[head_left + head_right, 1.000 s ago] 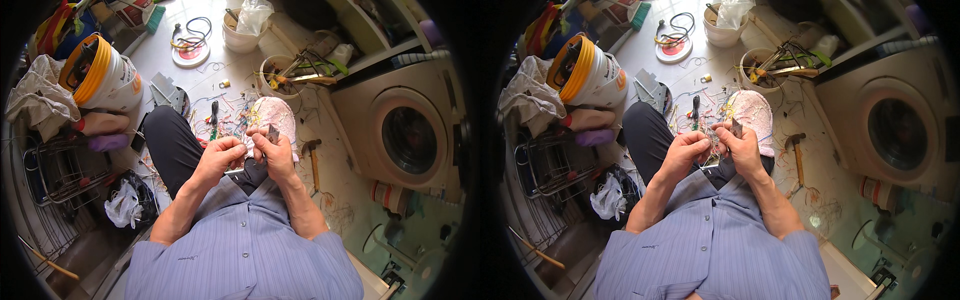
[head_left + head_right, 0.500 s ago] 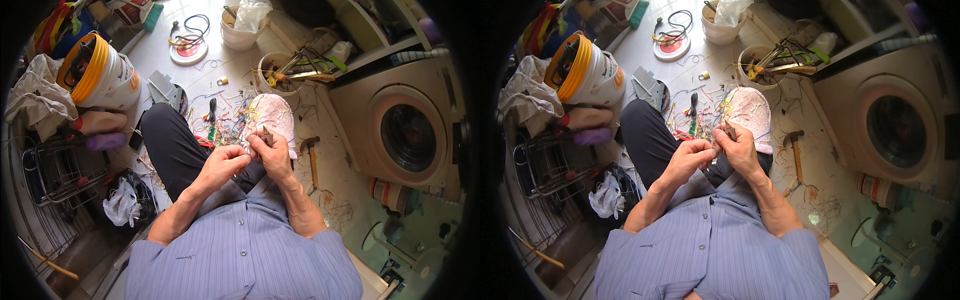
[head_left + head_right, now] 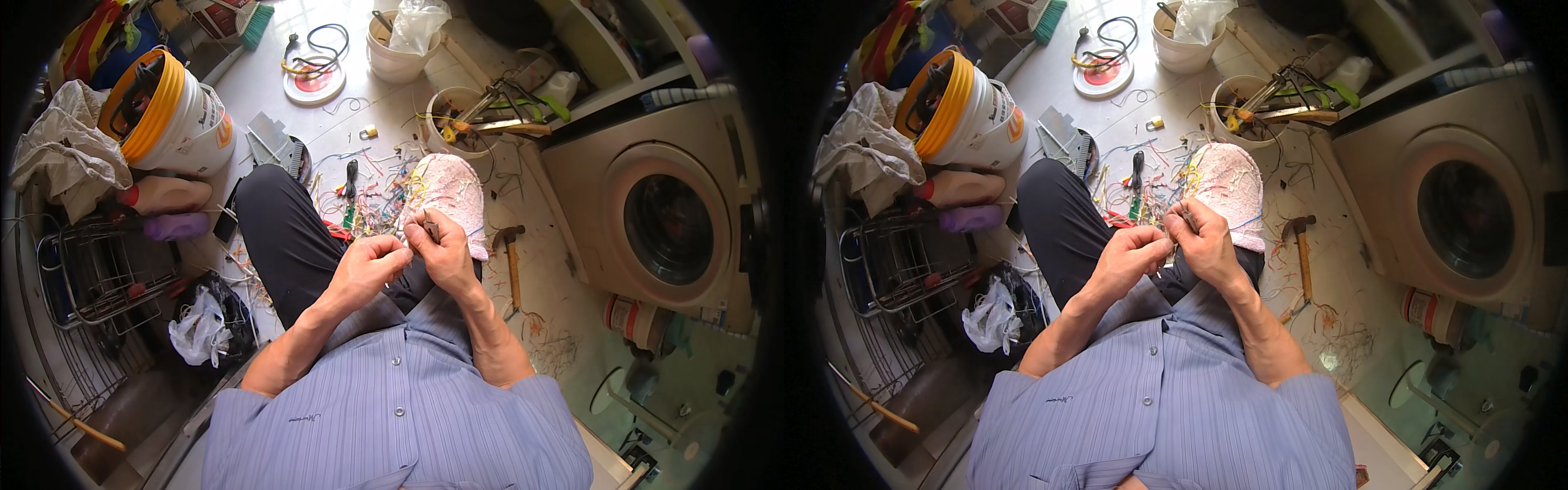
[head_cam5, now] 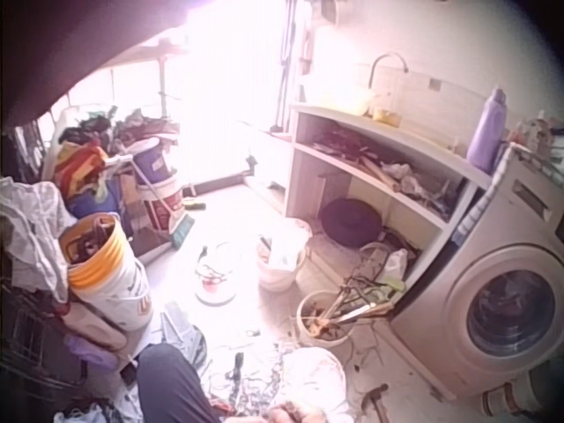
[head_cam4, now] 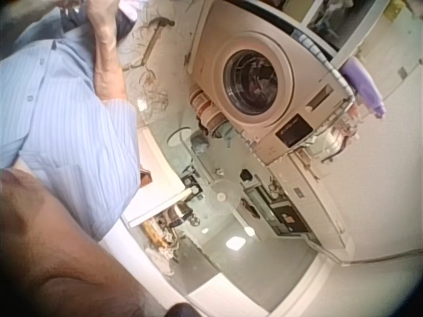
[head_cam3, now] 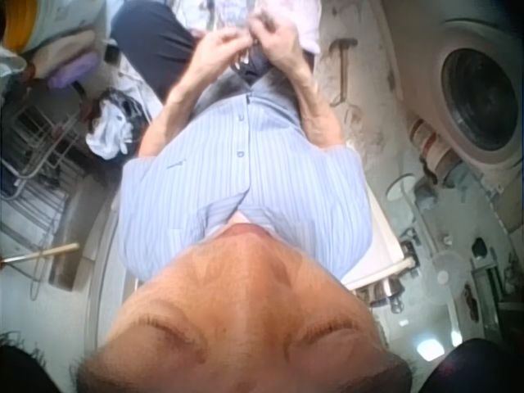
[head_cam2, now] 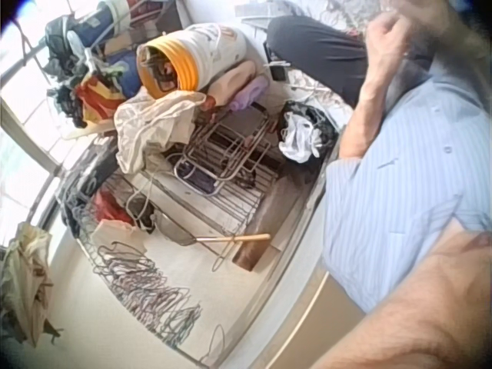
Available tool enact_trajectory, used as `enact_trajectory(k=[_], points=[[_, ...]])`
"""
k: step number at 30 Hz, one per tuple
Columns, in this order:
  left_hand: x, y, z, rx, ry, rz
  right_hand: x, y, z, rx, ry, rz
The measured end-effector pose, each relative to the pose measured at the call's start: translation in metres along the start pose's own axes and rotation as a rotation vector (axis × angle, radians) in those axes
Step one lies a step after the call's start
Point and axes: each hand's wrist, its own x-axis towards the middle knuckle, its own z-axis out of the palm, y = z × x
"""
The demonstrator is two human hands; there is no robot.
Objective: The person strips the insulation from several thin colored wires using pliers and inserts the wires into a white padded object held on their lap.
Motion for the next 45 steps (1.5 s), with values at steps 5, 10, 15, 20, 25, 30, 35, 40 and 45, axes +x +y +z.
enact_trajectory(k=[5,10,15,20,25,30,35,40,45], points=[[-0.004,0.003,0.003,0.054,0.037,0.033,-0.001,0.014,-0.004,0.048,0.076,0.005],[-0.005,0.001,0.007,-0.079,0.001,0.029,0.007,0.017,-0.016,0.342,0.223,0.020],[-0.001,0.003,0.010,-0.162,-0.029,0.056,0.006,0.008,-0.035,0.468,0.301,0.034],[0.003,-0.001,0.010,-0.151,-0.070,0.059,0.001,0.004,-0.083,0.477,0.403,-0.131],[0.010,-0.006,0.011,-0.297,-0.161,0.055,-0.026,0.014,-0.135,0.415,0.543,-0.166],[0.015,-0.002,0.012,-0.377,-0.240,0.054,-0.091,0.040,-0.198,-0.032,0.787,0.029],[0.024,0.005,0.013,-0.397,-0.231,0.039,-0.221,0.114,-0.347,-0.704,1.050,0.265],[0.049,0.014,0.009,-0.453,-0.136,-0.038,-0.400,0.161,-0.470,-1.375,1.088,0.826],[0.078,-0.005,-0.001,-0.577,0.208,-0.229,-0.320,0.150,-0.400,-1.056,1.040,0.581]])
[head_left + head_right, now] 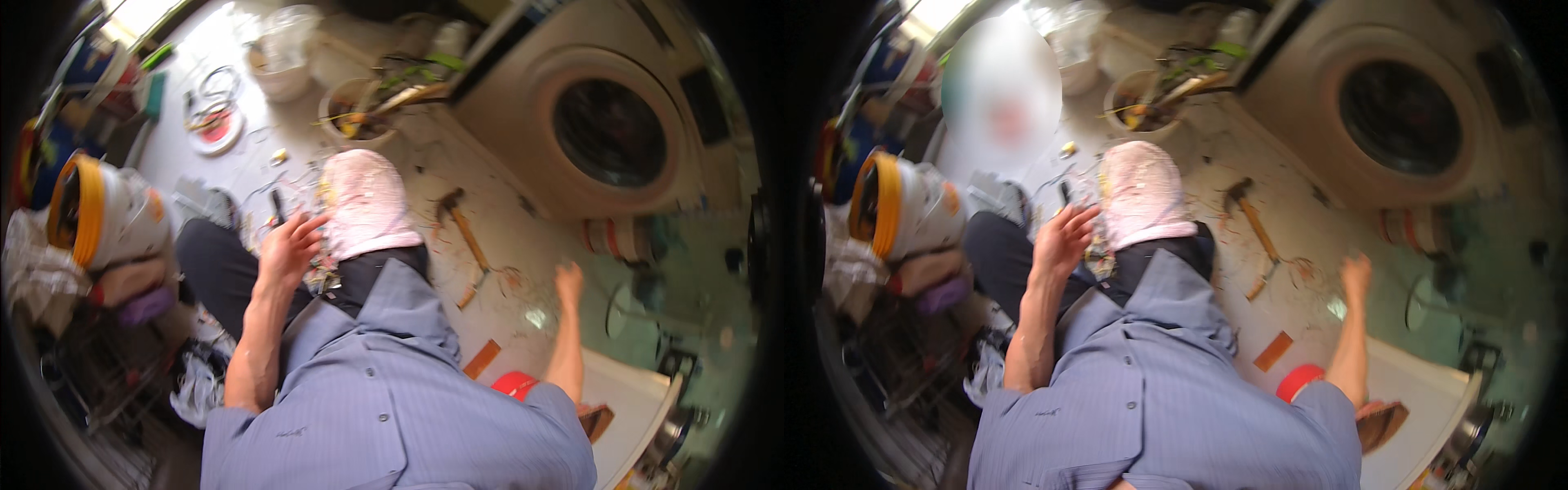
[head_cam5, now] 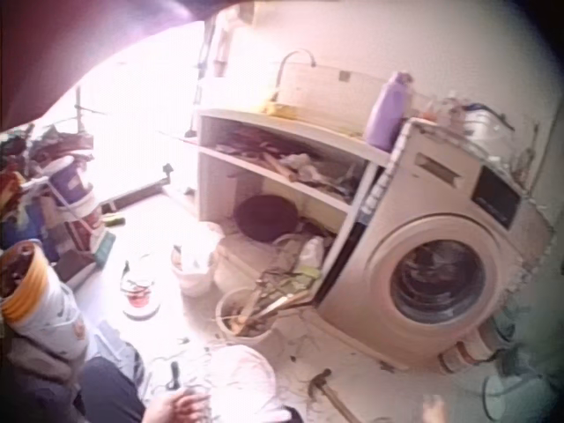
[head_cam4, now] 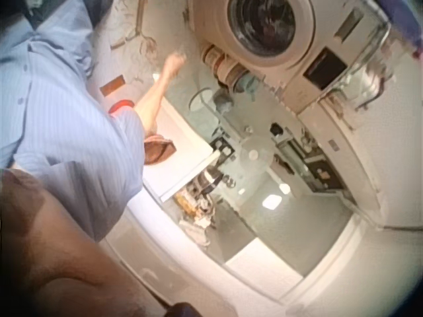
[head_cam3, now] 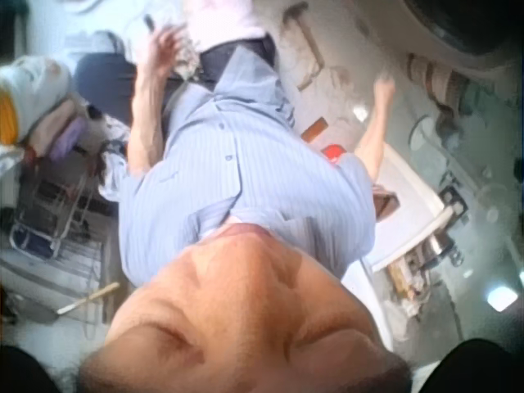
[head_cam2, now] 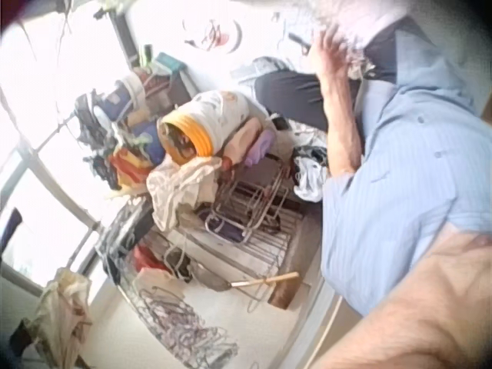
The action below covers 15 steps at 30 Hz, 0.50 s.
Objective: The person strips the insulation from several thin colored wires using pliers and inserts the wires into a white padded object held on their lap.
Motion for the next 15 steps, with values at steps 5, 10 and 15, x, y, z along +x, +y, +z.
enact_trajectory(k=[5,10,15], points=[[-0.014,-0.030,-0.007,0.559,-0.188,0.146,-0.075,-0.254,0.001,0.984,-0.542,0.040],[-0.048,-0.032,0.032,0.654,-0.211,0.278,-0.128,-0.356,0.012,1.378,-1.007,-0.091],[-0.064,-0.017,0.055,0.570,-0.278,0.273,-0.156,-0.406,0.003,1.279,-1.254,-0.171]])
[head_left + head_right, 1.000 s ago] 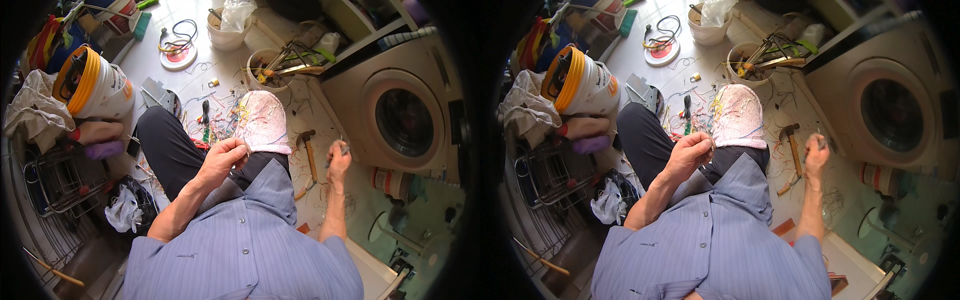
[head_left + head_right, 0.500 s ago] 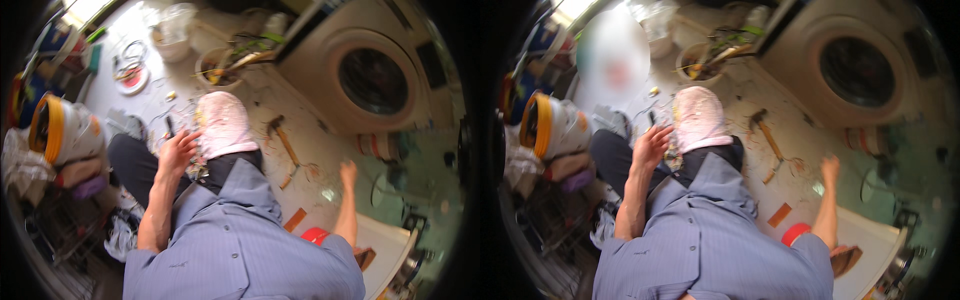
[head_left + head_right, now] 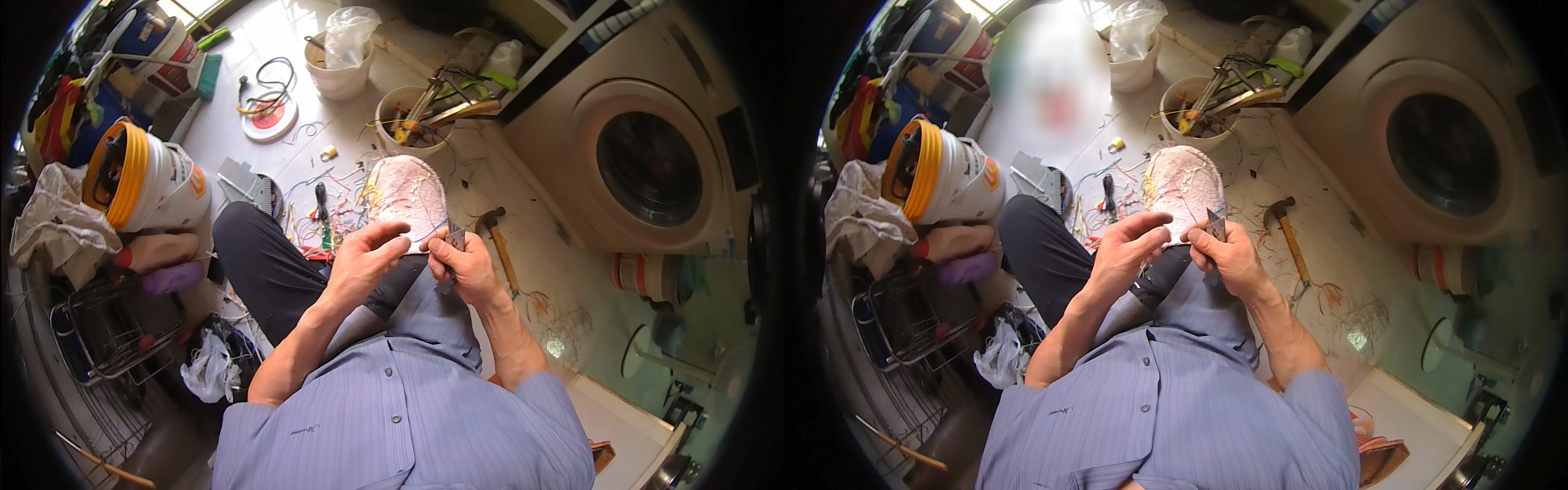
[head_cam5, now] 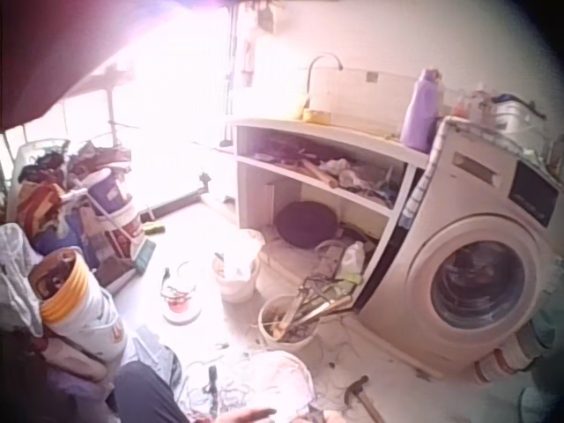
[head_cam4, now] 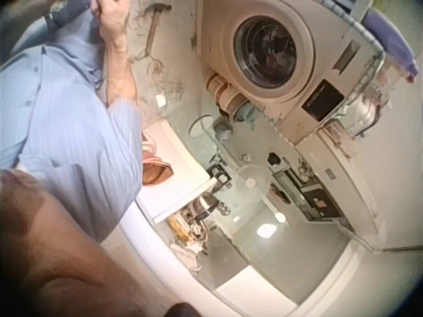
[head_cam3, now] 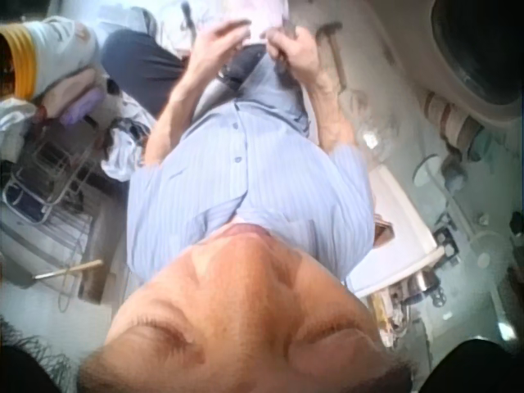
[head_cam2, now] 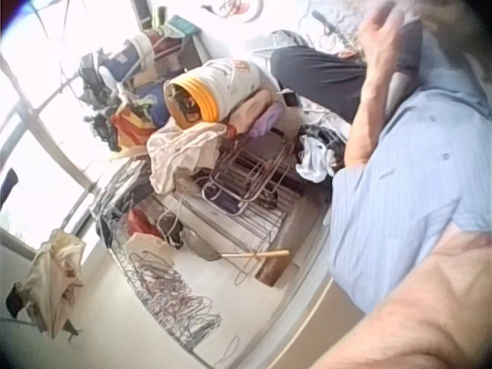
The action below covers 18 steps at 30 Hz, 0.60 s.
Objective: The person strips the insulation from several thin colored wires using pliers and inserts the wires into a white padded object held on their lap.
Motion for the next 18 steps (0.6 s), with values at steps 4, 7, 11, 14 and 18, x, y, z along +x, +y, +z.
enact_trajectory(k=[4,7,11,14,18], points=[[0.005,0.001,0.000,-0.138,0.012,0.039,0.006,0.005,0.012,-0.063,-0.106,0.059],[0.012,-0.009,-0.010,-0.188,0.018,0.050,0.005,-0.003,0.020,-0.096,-0.109,0.091],[0.012,-0.013,-0.013,-0.349,-0.016,0.081,0.004,-0.002,0.029,-0.048,-0.037,0.063],[0.012,-0.016,-0.014,-0.351,-0.019,0.090,0.008,0.009,0.030,-0.062,0.005,-0.042],[0.009,-0.015,-0.014,-0.542,-0.039,0.021,0.010,0.015,0.034,-0.101,0.008,-0.092]])
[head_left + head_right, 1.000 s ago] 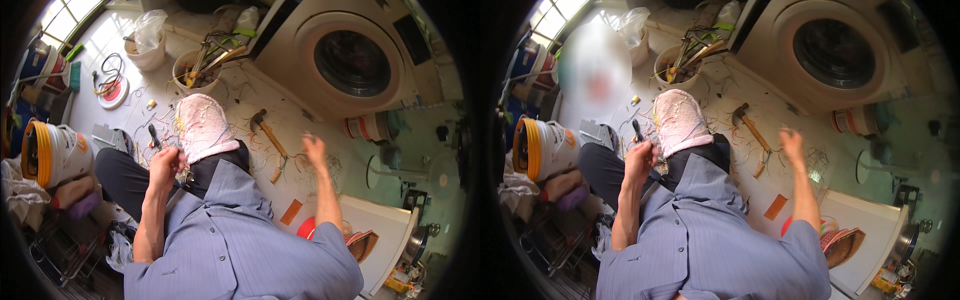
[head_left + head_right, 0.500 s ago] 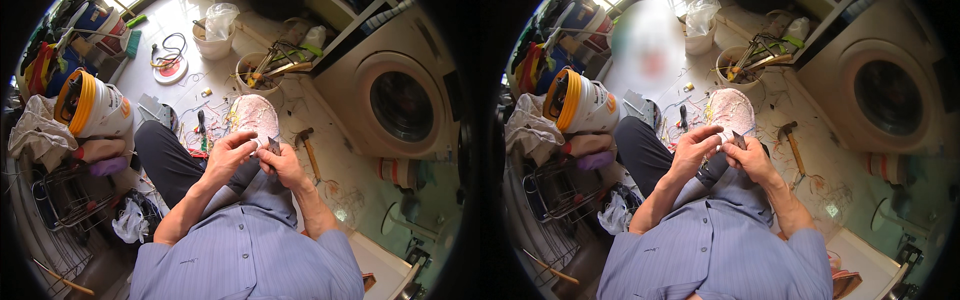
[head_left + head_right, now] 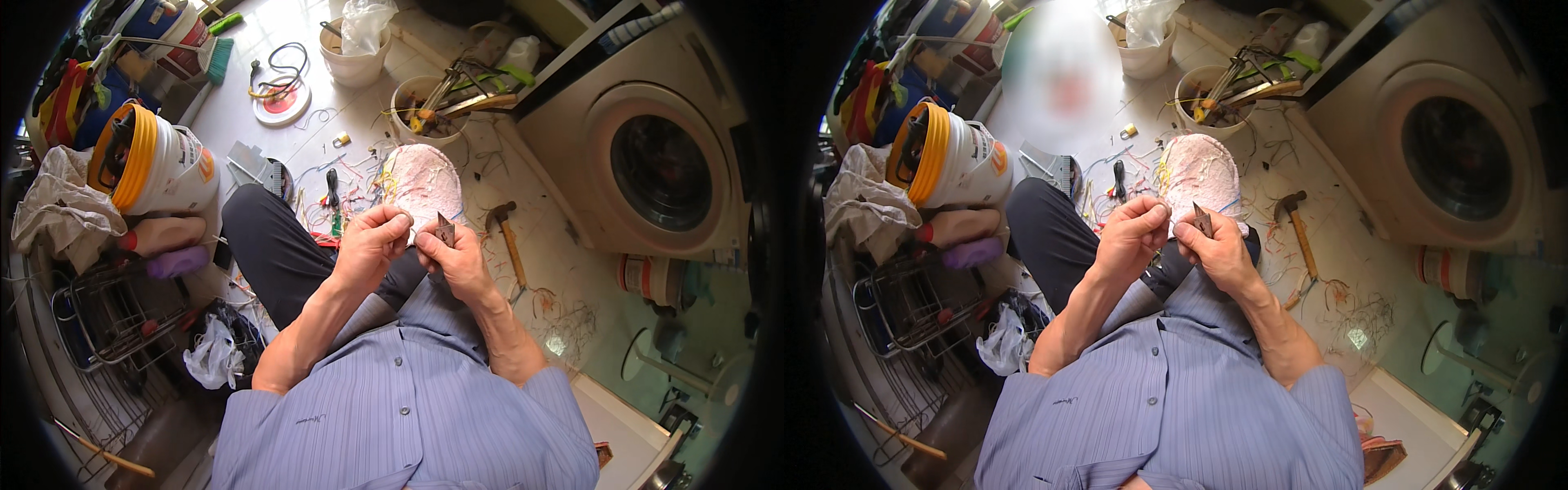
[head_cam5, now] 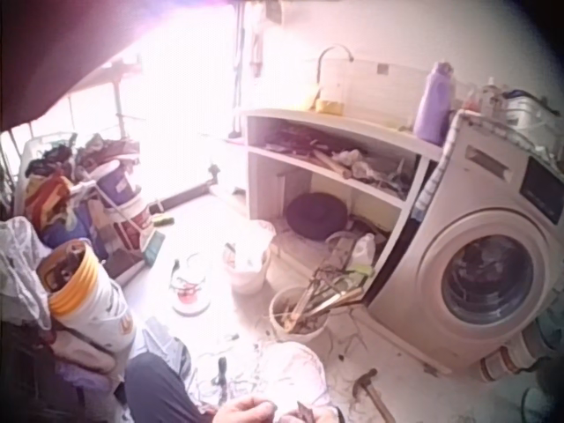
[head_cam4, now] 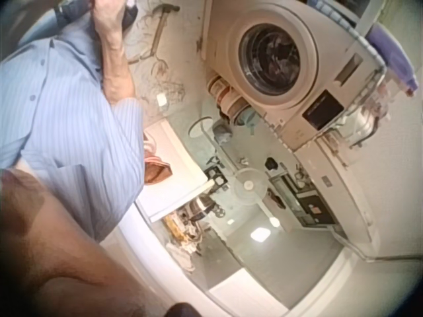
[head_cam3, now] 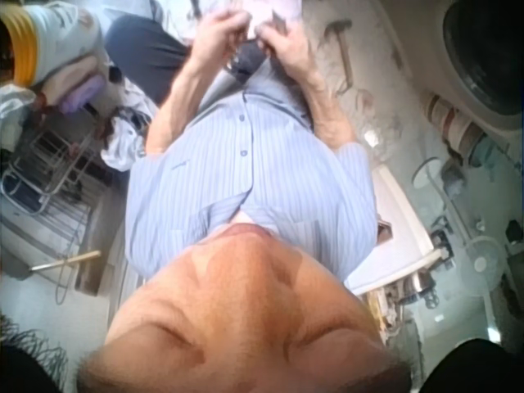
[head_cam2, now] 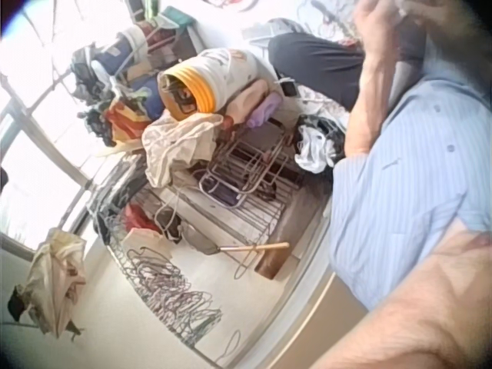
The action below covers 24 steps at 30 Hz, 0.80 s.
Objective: The person strips the insulation from several thin colored wires using pliers and inserts the wires into a white padded object held on their lap.
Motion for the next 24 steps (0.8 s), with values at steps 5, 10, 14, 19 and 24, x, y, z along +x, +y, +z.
enact_trajectory(k=[5,10,14,19,24], points=[[0.001,0.000,-0.011,-0.180,-0.055,-0.069,0.004,-0.003,-0.006,0.006,-0.013,0.040],[0.000,0.000,-0.020,-0.249,-0.101,-0.050,0.005,-0.016,-0.022,-0.120,0.065,0.011],[-0.001,0.003,-0.020,-0.272,-0.068,-0.064,0.004,-0.024,-0.025,-0.302,0.107,-0.063],[-0.002,0.004,-0.022,-0.287,-0.089,-0.064,0.004,-0.030,-0.021,-0.518,0.201,-0.185],[-0.006,0.006,-0.022,-0.314,-0.143,-0.076,0.003,-0.029,-0.019,-0.530,0.225,-0.236]])
